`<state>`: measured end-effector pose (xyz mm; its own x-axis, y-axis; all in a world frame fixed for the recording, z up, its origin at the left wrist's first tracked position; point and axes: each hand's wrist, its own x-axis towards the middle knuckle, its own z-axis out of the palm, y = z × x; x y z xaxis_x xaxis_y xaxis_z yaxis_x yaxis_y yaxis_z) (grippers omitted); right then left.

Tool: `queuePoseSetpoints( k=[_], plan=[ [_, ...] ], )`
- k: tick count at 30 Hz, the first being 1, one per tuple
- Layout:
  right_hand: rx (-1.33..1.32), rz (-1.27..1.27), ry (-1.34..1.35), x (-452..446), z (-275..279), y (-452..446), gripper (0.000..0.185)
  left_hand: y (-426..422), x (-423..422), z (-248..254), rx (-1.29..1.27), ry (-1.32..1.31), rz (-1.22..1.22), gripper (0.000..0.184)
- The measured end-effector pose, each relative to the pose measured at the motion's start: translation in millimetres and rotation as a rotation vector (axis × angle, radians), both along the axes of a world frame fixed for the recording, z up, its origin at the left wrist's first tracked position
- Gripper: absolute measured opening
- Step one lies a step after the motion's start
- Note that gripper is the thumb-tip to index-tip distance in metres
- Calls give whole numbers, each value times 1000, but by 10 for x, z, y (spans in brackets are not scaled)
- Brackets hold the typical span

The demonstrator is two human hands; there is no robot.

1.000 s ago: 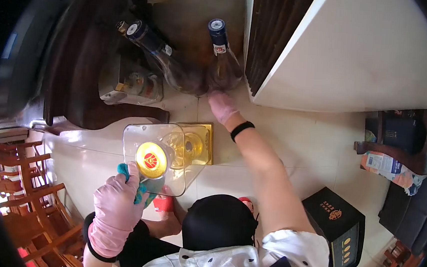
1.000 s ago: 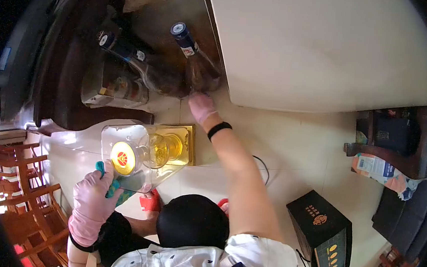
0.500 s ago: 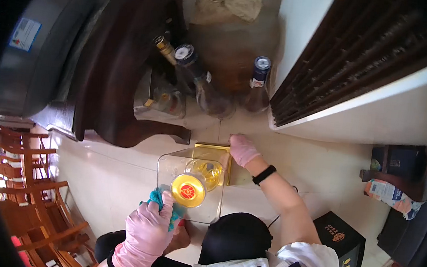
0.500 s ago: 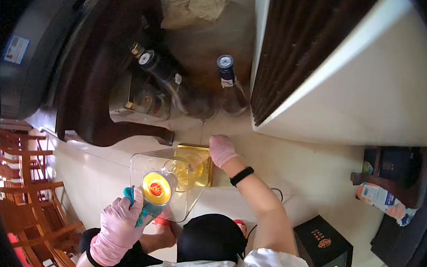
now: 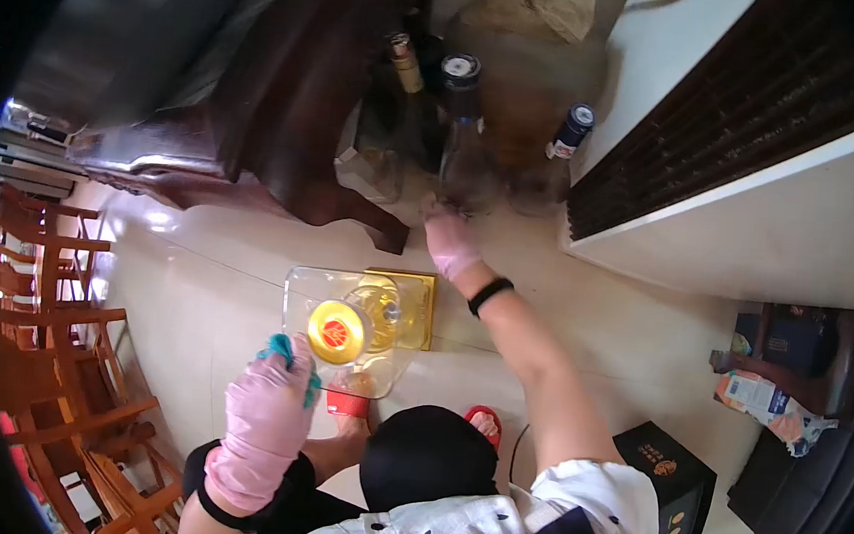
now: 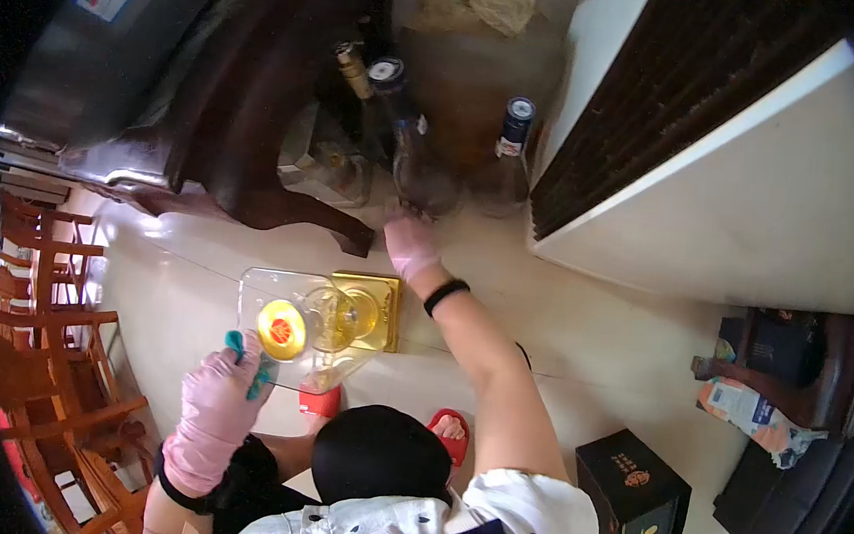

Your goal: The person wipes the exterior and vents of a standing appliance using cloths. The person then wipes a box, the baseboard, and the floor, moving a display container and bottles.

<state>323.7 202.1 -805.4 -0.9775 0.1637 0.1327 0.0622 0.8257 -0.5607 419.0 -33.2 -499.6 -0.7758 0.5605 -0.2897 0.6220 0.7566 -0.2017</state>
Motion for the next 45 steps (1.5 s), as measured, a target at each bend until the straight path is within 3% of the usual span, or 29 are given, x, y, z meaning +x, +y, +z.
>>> queuePoseSetpoints(
  k=[4, 6, 9, 11, 13, 14, 16, 18, 20, 24, 27, 29, 32, 34, 37, 38, 39, 41, 43, 44, 45],
  plan=[
    [279, -87, -214, -890, -621, -230, 20, -14, 116, 27, 27, -29, 49, 56],
    [185, -20, 113, -1001, -906, -185, 21, -24, 57, 53, 71, -46, 80, 58],
    [202, 125, -171, -137, -210, 28, 31, -70, 90, 61, 120, -153, 116, 61],
    [233, 253, -196, 536, -221, 210, 27, -82, -23, 57, 139, -155, 101, 62],
    [441, 599, -261, 1113, -14, 477, 21, -146, 6, 52, 133, -178, 67, 63],
    [442, 592, -270, 1051, 141, 508, 21, -170, 11, 37, 154, -181, 66, 63],
    [79, 361, -712, 821, 326, 546, 18, -189, 14, 43, 174, -195, 62, 63],
    [-122, 251, -291, 412, 59, 408, 18, -171, -6, 53, 182, -177, 55, 63],
    [-58, 187, -232, -97, -380, 131, 18, -161, -6, 80, 189, -167, 40, 64],
    [-48, 182, -193, 343, -162, 99, 19, -105, -5, 91, 183, -149, 74, 70],
    [116, 208, -265, 803, 207, 261, 19, -128, -23, 87, 192, -155, 63, 70],
    [248, 417, -588, 799, 388, 420, 18, -133, -2, 68, 170, -140, 50, 70],
    [-1, 228, -84, 339, 126, 331, 19, -90, -3, 94, 178, -141, 57, 70],
    [44, 210, 7, -109, -377, 127, 18, -104, -22, 71, 178, -130, 49, 70],
    [62, 98, -194, -31, -323, -58, 21, -86, -48, 86, 200, -173, 73, 69],
    [-13, 200, -202, 258, -281, 3, 19, -75, -55, 97, 176, -183, 94, 70],
    [150, 239, -181, 496, -200, 31, 17, -68, -83, 106, 157, -182, 118, 70],
    [181, 247, -199, 672, 78, 155, 16, -108, -111, 112, 160, -170, 86, 68],
    [274, 233, -496, 678, 277, 321, 15, -118, -77, 70, 169, -183, 65, 67],
    [333, 155, -303, 574, 220, 349, 16, -116, -66, 72, 169, -167, 51, 67],
    [336, 159, -312, 401, 19, 377, 16, -113, -60, 82, 166, -147, 36, 67]
  ],
)
